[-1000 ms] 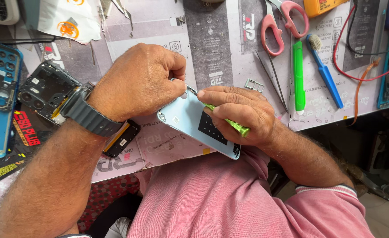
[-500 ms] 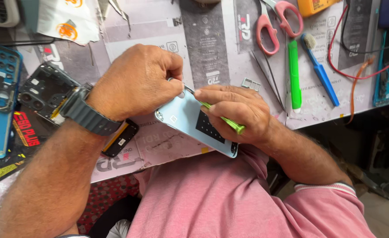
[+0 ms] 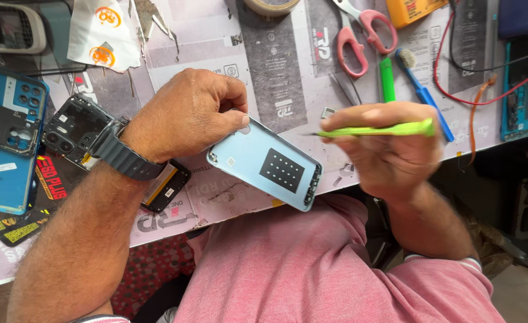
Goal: The person works on a light blue smartphone back cover, using tweezers to remove a small component and a green tool to pry at the edges. They then cut a piece of tape with scissors and apply it to the device, followed by further prying and adjustment with the green tool and tweezers.
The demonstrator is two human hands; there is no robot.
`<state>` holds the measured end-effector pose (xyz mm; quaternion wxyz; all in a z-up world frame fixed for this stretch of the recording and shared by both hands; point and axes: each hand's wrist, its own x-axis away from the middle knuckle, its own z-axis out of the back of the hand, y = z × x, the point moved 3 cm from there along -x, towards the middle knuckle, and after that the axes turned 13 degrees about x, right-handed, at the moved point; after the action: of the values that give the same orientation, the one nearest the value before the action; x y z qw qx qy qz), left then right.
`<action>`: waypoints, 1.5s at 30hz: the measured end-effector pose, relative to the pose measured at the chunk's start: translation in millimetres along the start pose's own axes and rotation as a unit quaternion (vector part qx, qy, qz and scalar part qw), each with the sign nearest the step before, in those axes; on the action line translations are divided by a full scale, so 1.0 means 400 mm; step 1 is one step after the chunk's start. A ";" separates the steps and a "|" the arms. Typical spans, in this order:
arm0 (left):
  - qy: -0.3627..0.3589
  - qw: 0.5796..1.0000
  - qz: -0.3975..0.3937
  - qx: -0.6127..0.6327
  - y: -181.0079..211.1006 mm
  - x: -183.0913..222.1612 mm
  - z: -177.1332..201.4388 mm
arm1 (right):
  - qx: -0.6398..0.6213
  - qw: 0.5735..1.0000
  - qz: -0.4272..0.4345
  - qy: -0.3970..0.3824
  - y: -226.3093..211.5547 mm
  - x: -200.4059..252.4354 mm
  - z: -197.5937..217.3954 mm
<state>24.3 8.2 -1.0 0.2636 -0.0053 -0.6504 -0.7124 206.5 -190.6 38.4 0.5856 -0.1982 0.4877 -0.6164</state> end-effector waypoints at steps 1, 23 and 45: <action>-0.006 1.000 -0.005 0.009 0.000 0.000 0.000 | 0.003 1.000 -0.023 0.008 -0.008 0.010 0.019; 0.000 0.991 0.126 -0.037 0.028 0.002 -0.018 | 0.476 0.859 -0.172 -0.072 0.092 0.090 0.210; -0.030 0.998 -0.039 -0.024 -0.020 -0.006 0.002 | 0.592 0.799 0.022 -0.109 0.154 -0.169 0.050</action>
<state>23.0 9.9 -9.2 0.2154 -0.0077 -0.6407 -0.7370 271.4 -126.0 18.0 0.6512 0.1316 -0.0346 -0.7466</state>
